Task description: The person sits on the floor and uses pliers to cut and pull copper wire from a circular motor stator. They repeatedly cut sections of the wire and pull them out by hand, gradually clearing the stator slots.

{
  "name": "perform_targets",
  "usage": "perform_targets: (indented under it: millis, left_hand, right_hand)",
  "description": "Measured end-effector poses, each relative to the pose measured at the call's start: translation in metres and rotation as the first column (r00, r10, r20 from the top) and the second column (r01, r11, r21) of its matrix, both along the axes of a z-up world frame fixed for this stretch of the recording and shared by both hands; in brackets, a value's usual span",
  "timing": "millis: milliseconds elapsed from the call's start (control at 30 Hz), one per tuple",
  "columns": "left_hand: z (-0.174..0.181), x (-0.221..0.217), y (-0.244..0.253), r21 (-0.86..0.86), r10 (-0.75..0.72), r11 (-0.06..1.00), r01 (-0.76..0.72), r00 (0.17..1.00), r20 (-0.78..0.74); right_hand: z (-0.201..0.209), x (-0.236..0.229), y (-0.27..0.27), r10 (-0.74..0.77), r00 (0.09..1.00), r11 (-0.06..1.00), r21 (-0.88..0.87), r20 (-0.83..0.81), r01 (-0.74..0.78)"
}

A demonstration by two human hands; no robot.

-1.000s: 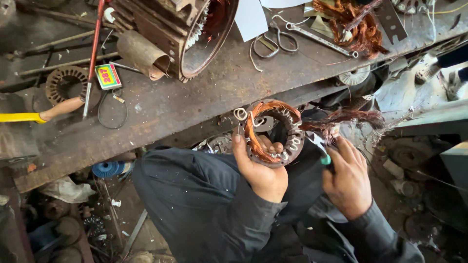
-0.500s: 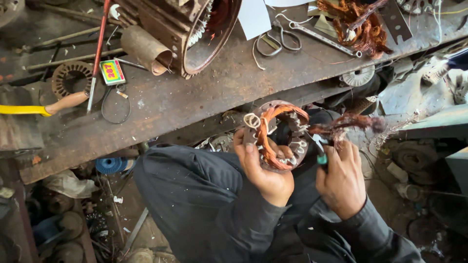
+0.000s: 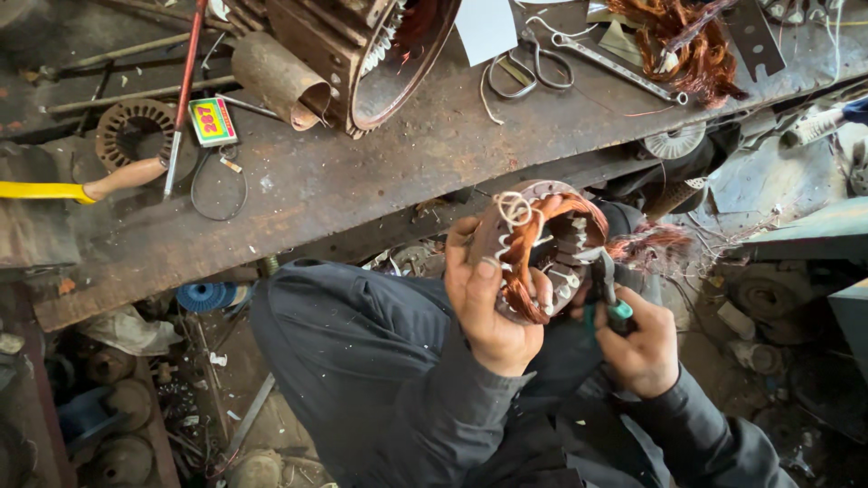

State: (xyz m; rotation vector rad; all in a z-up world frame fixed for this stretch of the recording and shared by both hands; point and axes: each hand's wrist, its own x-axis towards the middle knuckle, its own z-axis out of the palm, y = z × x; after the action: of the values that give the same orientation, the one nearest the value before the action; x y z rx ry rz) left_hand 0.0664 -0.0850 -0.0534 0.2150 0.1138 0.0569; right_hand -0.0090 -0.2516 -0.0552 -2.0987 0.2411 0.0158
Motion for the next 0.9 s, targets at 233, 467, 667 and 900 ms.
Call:
perform_targets:
  millis: [233,467,667,900]
  left_hand:
    - [-0.008,0.002,0.002,0.01,-0.024,1.0,0.024,0.997,0.067]
    - [-0.013,0.006,0.006,0.005,-0.079,0.997,0.079,0.996,0.031]
    - [-0.014,0.004,0.0,-0.02,-0.031,0.999,0.029,0.993,-0.117]
    - [0.005,-0.001,0.008,0.065,-0.059,0.995,0.08,0.958,-0.28]
  right_hand:
    - [-0.023,-0.011,0.0,0.026,0.999,0.754,0.657,-0.042,0.007]
    - [-0.027,-0.018,0.031,-0.008,0.998,0.417,0.907,-0.065,0.063]
    - [-0.021,-0.022,0.017,0.022,0.994,0.944,0.325,0.106,-0.056]
    - [-0.034,-0.014,0.021,0.153,0.84,0.775,-0.59,0.521,0.225]
